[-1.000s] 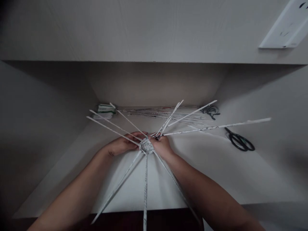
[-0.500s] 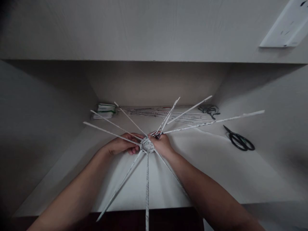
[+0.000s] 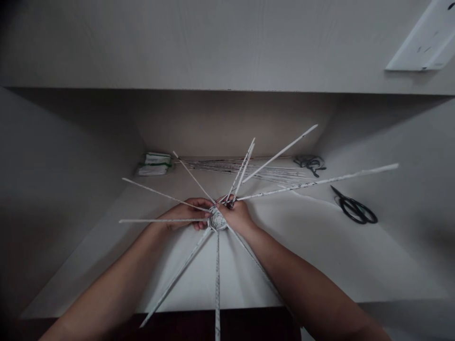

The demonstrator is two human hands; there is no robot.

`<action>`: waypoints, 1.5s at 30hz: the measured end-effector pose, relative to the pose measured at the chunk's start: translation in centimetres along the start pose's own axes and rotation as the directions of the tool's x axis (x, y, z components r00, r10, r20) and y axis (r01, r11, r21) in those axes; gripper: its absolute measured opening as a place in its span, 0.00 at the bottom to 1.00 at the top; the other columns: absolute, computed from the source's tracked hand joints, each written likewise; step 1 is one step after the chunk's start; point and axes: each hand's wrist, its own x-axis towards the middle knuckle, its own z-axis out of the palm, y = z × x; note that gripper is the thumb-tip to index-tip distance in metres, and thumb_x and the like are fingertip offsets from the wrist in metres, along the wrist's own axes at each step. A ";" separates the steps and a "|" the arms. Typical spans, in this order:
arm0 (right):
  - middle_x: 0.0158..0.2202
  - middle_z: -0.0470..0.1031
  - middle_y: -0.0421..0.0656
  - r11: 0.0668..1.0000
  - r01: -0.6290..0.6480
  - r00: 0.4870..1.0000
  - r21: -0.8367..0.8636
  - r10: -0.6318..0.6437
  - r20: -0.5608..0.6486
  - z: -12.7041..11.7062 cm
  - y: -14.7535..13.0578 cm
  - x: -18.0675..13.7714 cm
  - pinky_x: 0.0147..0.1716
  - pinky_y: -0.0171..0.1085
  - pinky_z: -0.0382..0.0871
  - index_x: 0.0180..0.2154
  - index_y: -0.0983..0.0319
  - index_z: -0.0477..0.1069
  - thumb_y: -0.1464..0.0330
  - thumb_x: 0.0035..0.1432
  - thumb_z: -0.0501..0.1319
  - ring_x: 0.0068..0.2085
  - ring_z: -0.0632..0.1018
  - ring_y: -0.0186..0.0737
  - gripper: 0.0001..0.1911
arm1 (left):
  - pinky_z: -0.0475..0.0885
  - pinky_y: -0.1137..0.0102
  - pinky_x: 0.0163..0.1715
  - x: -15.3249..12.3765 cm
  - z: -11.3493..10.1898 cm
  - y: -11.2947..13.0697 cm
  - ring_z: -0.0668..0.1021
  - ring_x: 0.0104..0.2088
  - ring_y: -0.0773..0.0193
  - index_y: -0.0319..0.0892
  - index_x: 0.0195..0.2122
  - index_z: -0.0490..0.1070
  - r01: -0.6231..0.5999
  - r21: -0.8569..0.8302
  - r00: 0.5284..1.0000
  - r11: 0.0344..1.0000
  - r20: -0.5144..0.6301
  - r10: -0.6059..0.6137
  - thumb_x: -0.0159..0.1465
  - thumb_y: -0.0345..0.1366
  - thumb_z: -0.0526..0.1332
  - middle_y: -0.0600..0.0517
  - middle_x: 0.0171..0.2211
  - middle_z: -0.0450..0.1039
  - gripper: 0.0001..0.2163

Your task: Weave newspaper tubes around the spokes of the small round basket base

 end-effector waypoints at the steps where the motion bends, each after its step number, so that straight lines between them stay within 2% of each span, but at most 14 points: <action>1: 0.28 0.77 0.40 1.000 -0.002 1.000 0.015 0.002 -0.003 0.0 0.0 0.0 0.31 0.36 0.69 0.32 0.60 0.75 0.62 0.49 0.65 0.29 0.76 0.38 0.09 | 0.69 0.76 0.20 0.1 0.0 -0.1 0.75 0.21 0.70 0.37 0.44 0.71 -0.004 0.000 1.000 1.000 0.000 0.004 0.52 0.44 0.70 0.51 0.26 0.74 0.22; 10: 0.27 0.77 0.41 0.989 -0.060 0.998 0.135 0.059 0.016 0.0 0.2 0.2 0.29 0.36 0.68 0.31 0.61 0.75 0.60 0.46 0.67 0.27 0.75 0.38 0.12 | 0.66 0.77 0.19 0.3 0.3 -0.1 0.72 0.20 0.71 0.37 0.42 0.73 -0.046 0.011 0.997 0.999 -0.057 0.047 0.50 0.47 0.71 0.52 0.25 0.73 0.23; 12: 0.28 0.78 0.42 0.990 -0.053 0.998 0.130 0.049 0.039 0.0 0.3 0.1 0.31 0.37 0.69 0.31 0.61 0.76 0.60 0.46 0.67 0.28 0.76 0.39 0.12 | 0.65 0.77 0.19 0.6 0.6 -0.1 0.72 0.20 0.71 0.37 0.41 0.75 -0.081 0.020 0.989 0.997 -0.126 0.082 0.50 0.48 0.70 0.52 0.25 0.73 0.22; 14: 0.29 0.78 0.42 0.995 -0.030 0.998 0.096 0.024 0.062 0.0 0.5 0.0 0.32 0.37 0.69 0.32 0.61 0.76 0.60 0.48 0.66 0.30 0.76 0.39 0.12 | 0.65 0.76 0.20 1.0 1.1 -0.2 0.72 0.22 0.70 0.38 0.41 0.75 -0.137 0.016 0.958 0.990 -0.252 0.137 0.51 0.50 0.69 0.52 0.26 0.73 0.22; 16: 0.29 0.78 0.42 0.999 -0.010 0.998 0.049 0.007 0.065 0.1 0.6 -0.1 0.32 0.37 0.68 0.32 0.61 0.77 0.60 0.49 0.66 0.30 0.76 0.40 0.12 | 0.67 0.75 0.21 1.5 1.6 -0.4 0.73 0.23 0.69 0.38 0.39 0.75 -0.191 0.000 0.907 0.982 -0.381 0.177 0.50 0.50 0.69 0.52 0.26 0.74 0.22; 19: 0.28 0.78 0.42 0.999 -0.029 0.998 0.032 0.027 0.052 0.1 0.6 -0.1 0.31 0.37 0.68 0.31 0.61 0.76 0.59 0.48 0.67 0.30 0.76 0.40 0.13 | 0.67 0.74 0.21 2.0 2.4 -0.6 0.72 0.21 0.69 0.37 0.31 0.73 -0.228 -0.014 0.853 0.974 -0.485 0.193 0.48 0.49 0.70 0.54 0.23 0.72 0.20; 21: 0.28 0.78 0.42 0.998 -0.038 0.998 0.055 0.035 0.053 0.2 0.6 -0.1 0.32 0.36 0.69 0.31 0.61 0.75 0.58 0.48 0.67 0.30 0.77 0.40 0.14 | 0.67 0.73 0.19 2.1 2.7 -0.6 0.71 0.19 0.69 0.38 0.30 0.73 -0.230 -0.026 0.839 0.973 -0.512 0.184 0.48 0.49 0.69 0.55 0.22 0.70 0.19; 31: 0.30 0.78 0.44 1.000 -0.025 0.999 0.019 0.025 0.046 0.3 0.4 -0.1 0.32 0.37 0.69 0.32 0.62 0.74 0.59 0.50 0.64 0.31 0.76 0.39 0.13 | 0.68 0.74 0.17 1.9 2.4 -0.5 0.71 0.18 0.69 0.37 0.30 0.75 -0.169 0.065 0.810 0.983 -0.559 0.177 0.47 0.49 0.70 0.53 0.23 0.72 0.19; 38: 0.31 0.79 0.44 0.999 -0.004 0.998 -0.047 0.006 0.055 0.2 0.9 0.1 0.35 0.38 0.71 0.33 0.62 0.75 0.59 0.50 0.64 0.33 0.78 0.41 0.13 | 0.70 0.73 0.16 1.8 2.4 -0.5 0.72 0.18 0.69 0.38 0.31 0.77 -0.148 0.100 0.813 0.984 -0.554 0.179 0.48 0.47 0.70 0.54 0.22 0.73 0.17; 45: 0.30 0.78 0.43 1.000 0.009 0.999 -0.017 -0.008 0.044 0.3 0.4 -0.1 0.33 0.37 0.70 0.32 0.62 0.74 0.59 0.50 0.64 0.32 0.77 0.40 0.12 | 0.69 0.74 0.16 1.8 2.4 -0.5 0.71 0.18 0.69 0.38 0.28 0.75 -0.204 0.129 0.822 0.970 -0.516 0.242 0.48 0.45 0.70 0.54 0.21 0.71 0.15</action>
